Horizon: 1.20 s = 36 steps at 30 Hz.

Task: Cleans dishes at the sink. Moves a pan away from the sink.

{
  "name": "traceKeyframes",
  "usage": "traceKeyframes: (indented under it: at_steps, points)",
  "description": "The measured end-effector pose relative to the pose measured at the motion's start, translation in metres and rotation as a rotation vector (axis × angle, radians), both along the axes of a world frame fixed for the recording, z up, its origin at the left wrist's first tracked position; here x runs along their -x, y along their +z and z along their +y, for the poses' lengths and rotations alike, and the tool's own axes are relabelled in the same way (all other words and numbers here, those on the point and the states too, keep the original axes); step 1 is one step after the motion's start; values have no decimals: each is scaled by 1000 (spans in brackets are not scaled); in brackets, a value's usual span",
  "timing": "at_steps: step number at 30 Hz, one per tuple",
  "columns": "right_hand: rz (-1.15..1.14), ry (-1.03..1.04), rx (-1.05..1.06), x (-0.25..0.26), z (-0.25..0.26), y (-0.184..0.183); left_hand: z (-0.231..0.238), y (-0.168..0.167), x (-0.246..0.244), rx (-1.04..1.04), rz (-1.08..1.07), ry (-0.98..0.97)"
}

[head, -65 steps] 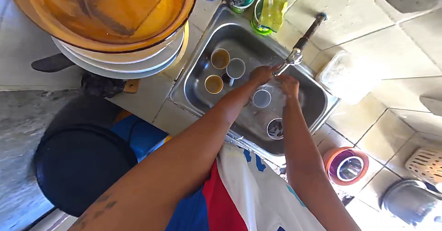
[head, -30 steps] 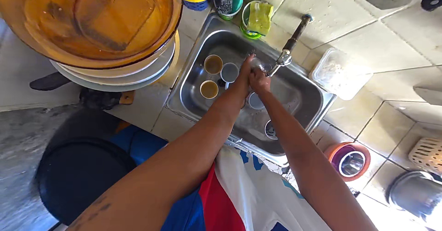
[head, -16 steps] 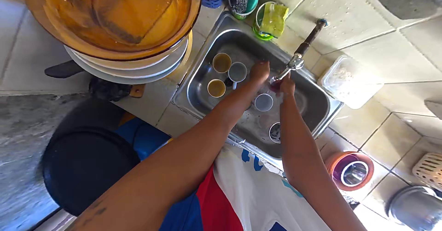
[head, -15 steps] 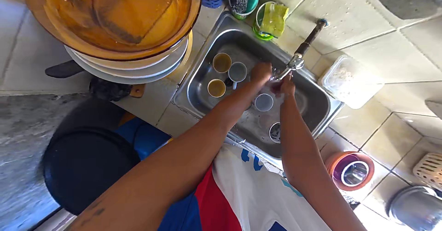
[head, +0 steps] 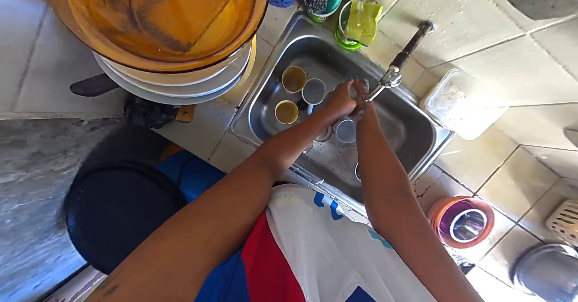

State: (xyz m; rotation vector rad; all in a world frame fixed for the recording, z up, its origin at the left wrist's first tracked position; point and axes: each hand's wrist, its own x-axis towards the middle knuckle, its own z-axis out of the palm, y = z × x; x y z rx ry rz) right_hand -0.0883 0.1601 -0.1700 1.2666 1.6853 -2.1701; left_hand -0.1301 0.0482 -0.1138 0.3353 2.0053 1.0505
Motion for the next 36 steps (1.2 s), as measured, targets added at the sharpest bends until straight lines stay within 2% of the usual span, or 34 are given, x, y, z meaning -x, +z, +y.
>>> traceKeyframes:
  at_steps: [1,4,6,9,12,14,15,18,19,21,22,25,28,30,33,36]
  points:
    - [39,7,-50,0,-4,-2,-5,3,-2,-6,-16,64]
    - [27,-327,-324,2,-32,3,-14,3,-5,-94,-115,250]
    - [-15,-404,-490,-3,-41,8,-14,0,-5,-143,-185,312]
    - [-128,-192,-745,-19,-42,32,-11,6,-8,-170,-194,277]
    - [-175,157,-942,-31,-46,46,-12,17,-17,-214,-134,319]
    - [-163,436,-1000,-42,-49,53,-24,32,-22,-263,-51,317]
    - [-159,506,-1018,-45,-48,58,-33,43,-25,-303,-14,313]
    - [-111,424,-1030,-51,-35,55,-82,64,-44,-424,66,306]
    - [-96,494,-1058,-50,-28,50,-102,69,-51,-426,45,294]
    - [-89,765,-1161,-46,-26,46,-139,69,-66,-411,-20,311]
    - [-76,804,-1176,-46,-26,44,-153,67,-72,-387,-74,338]
    - [-95,577,-1158,-42,-20,40,-156,64,-73,-447,-207,488]
    - [-71,606,-1087,-40,-21,44,-118,60,-56,-541,-124,507]
    - [-171,463,-844,-43,-6,49,-88,61,-40,-510,-82,482]
    - [-234,340,-493,-65,44,51,-39,48,-16,-414,-159,501]
    - [-69,304,-257,-99,84,68,1,26,3,-384,-304,484]
